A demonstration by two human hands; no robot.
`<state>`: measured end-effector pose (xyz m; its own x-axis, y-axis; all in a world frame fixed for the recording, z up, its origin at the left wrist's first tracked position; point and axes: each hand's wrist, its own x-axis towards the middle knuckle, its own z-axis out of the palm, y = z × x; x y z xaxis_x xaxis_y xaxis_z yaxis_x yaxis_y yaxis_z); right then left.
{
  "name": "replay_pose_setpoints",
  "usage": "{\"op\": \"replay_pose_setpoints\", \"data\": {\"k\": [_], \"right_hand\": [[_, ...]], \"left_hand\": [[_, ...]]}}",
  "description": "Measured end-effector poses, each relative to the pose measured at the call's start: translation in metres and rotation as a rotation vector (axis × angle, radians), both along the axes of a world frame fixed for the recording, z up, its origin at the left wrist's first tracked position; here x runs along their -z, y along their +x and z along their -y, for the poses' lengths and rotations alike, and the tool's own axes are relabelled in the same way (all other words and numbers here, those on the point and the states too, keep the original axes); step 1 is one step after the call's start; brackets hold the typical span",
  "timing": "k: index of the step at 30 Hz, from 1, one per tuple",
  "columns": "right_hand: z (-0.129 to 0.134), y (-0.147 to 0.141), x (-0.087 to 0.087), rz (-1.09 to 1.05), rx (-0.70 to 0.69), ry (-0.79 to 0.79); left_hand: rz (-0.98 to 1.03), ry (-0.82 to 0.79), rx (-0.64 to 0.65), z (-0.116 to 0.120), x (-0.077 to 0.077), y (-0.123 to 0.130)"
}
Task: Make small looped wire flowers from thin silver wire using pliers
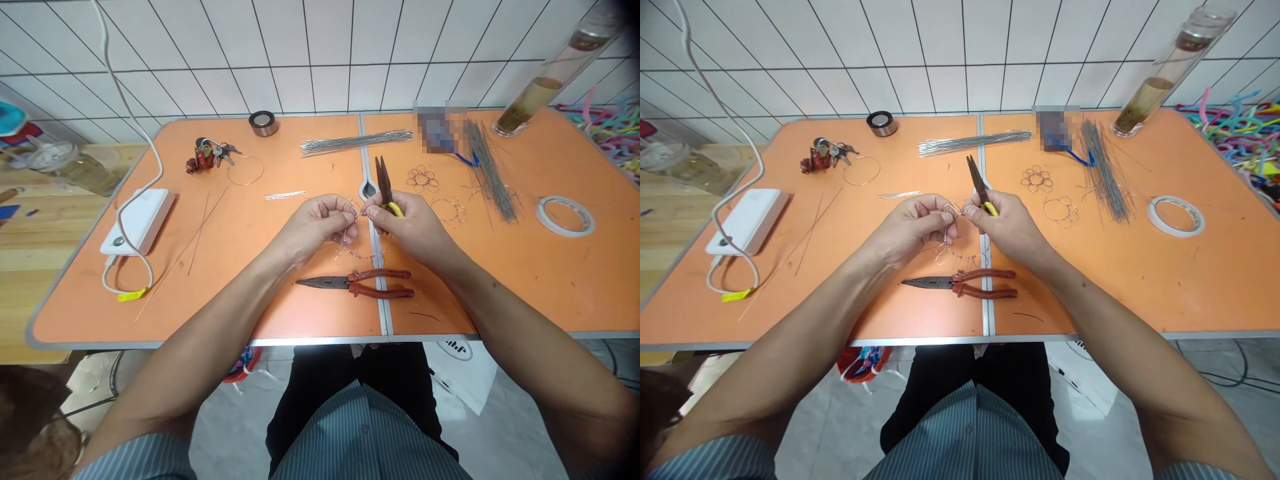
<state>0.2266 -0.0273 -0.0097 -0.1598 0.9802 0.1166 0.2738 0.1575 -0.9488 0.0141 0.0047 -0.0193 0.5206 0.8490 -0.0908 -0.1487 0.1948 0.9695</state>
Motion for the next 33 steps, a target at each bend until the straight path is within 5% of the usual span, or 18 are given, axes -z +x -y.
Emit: {"op": "replay_pose_setpoints", "data": {"k": [33], "right_hand": [[-0.001,-0.008,0.002,0.078,0.094,-0.036]], "left_hand": [[-0.23,0.248,-0.185,0.004,0.005,0.008]]}}
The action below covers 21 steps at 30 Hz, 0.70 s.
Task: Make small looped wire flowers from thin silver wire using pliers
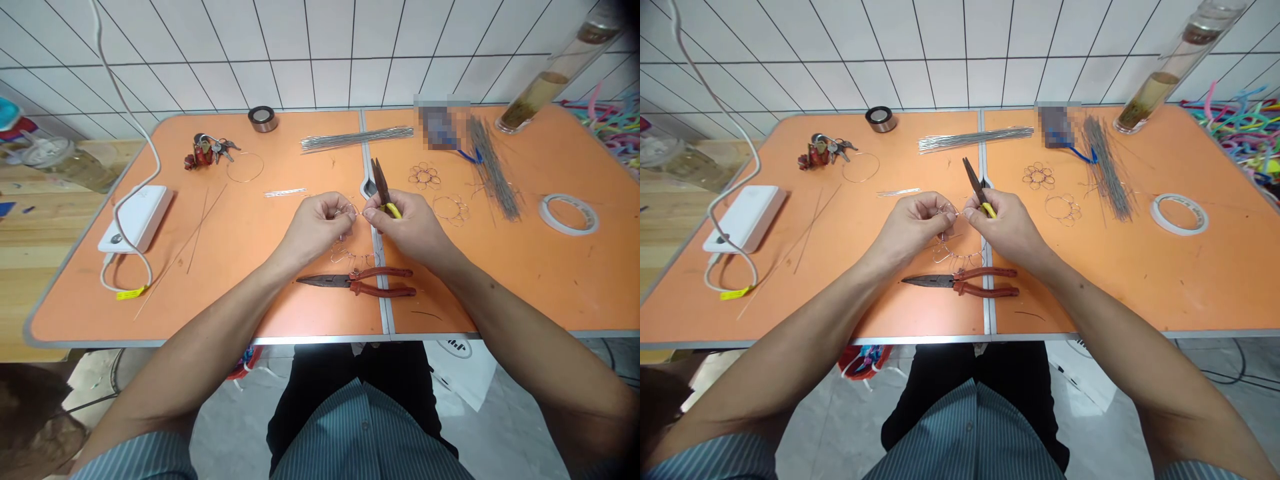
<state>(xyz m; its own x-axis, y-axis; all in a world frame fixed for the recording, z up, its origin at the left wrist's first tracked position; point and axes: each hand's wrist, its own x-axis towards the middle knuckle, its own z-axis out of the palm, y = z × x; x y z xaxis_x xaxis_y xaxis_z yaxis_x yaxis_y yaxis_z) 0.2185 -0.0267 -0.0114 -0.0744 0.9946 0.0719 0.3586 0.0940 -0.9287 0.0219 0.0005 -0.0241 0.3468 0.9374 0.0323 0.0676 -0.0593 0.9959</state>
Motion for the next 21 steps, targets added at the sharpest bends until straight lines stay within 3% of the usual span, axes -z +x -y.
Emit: {"op": "replay_pose_setpoints", "data": {"k": [11,21], "right_hand": [[0.0017,-0.0032,-0.0013,0.069,-0.001,0.021],[0.0009,0.0004,-0.0028,0.035,0.043,0.031]], "left_hand": [[-0.035,-0.027,0.001,0.0029,-0.0027,-0.0004],[0.061,-0.102,0.019,0.002,-0.0049,-0.0009]]}}
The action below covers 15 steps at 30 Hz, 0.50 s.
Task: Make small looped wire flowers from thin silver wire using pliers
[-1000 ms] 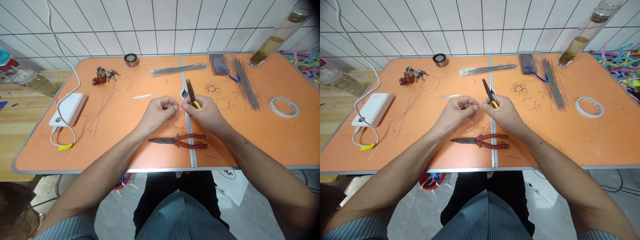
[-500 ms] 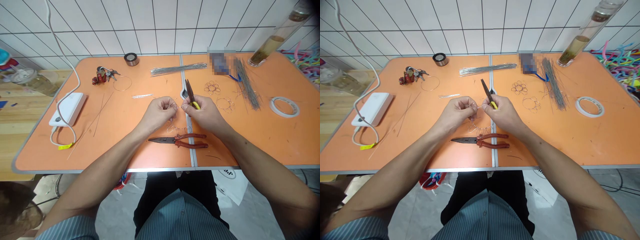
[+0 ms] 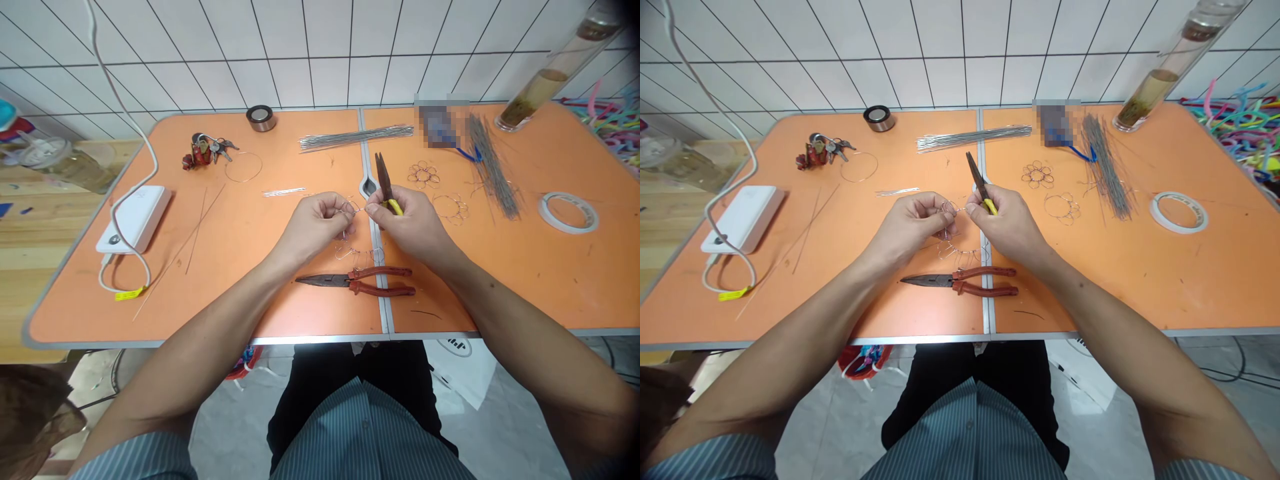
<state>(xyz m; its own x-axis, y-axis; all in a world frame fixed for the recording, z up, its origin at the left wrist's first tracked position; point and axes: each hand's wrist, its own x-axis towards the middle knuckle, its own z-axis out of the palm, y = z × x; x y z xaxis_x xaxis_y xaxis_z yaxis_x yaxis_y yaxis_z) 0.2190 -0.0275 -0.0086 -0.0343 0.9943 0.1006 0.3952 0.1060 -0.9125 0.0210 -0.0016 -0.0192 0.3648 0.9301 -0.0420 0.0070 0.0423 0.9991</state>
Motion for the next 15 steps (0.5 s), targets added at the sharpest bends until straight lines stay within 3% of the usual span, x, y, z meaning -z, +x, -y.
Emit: {"op": "replay_pose_setpoints", "data": {"k": [15], "right_hand": [[0.0002,0.0008,0.0027,0.033,-0.061,-0.006]], "left_hand": [[-0.074,0.067,0.019,0.0036,-0.0002,0.0021]]}}
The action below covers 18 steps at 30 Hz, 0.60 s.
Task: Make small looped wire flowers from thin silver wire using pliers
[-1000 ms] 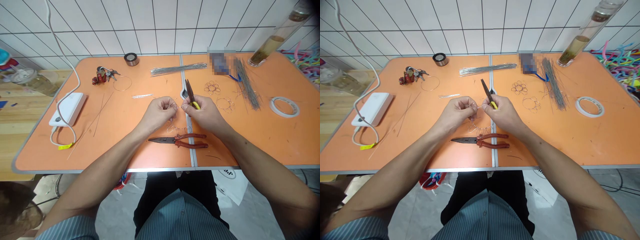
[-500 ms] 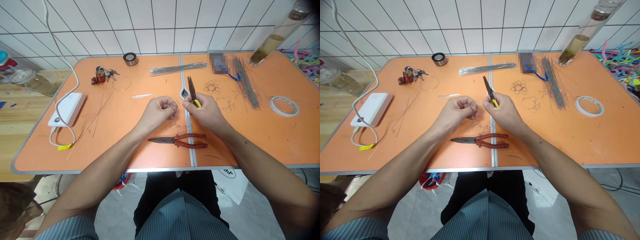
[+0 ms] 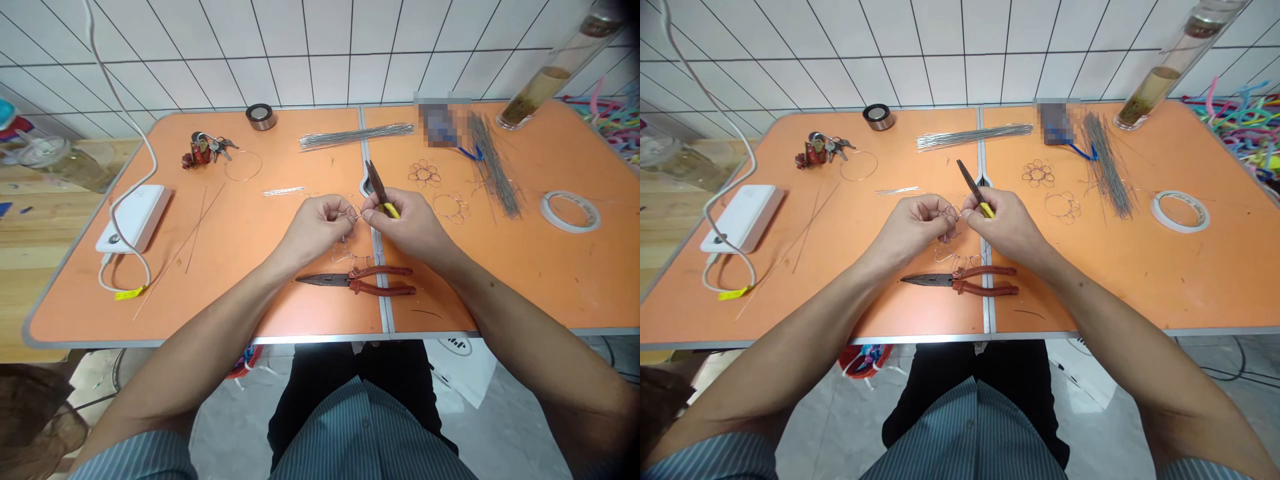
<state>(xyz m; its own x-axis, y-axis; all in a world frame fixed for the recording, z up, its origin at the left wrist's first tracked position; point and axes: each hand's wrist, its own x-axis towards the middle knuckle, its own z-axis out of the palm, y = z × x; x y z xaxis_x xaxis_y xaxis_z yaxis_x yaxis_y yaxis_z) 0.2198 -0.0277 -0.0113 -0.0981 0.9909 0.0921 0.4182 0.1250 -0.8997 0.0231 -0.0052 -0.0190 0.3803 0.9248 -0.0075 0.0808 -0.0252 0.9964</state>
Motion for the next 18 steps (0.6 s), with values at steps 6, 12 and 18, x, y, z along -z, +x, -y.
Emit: {"op": "replay_pose_setpoints", "data": {"k": [6,12,18], "right_hand": [[-0.002,0.002,0.002,0.013,-0.008,0.011],[0.001,0.013,-0.009,0.092,0.168,0.307],[0.021,0.008,-0.026,-0.049,-0.057,0.026]], "left_hand": [[0.015,-0.018,-0.012,-0.001,0.001,-0.001],[0.048,-0.037,-0.13,-0.005,0.001,-0.003],[0.114,0.002,-0.258,-0.008,-0.001,-0.003]]}}
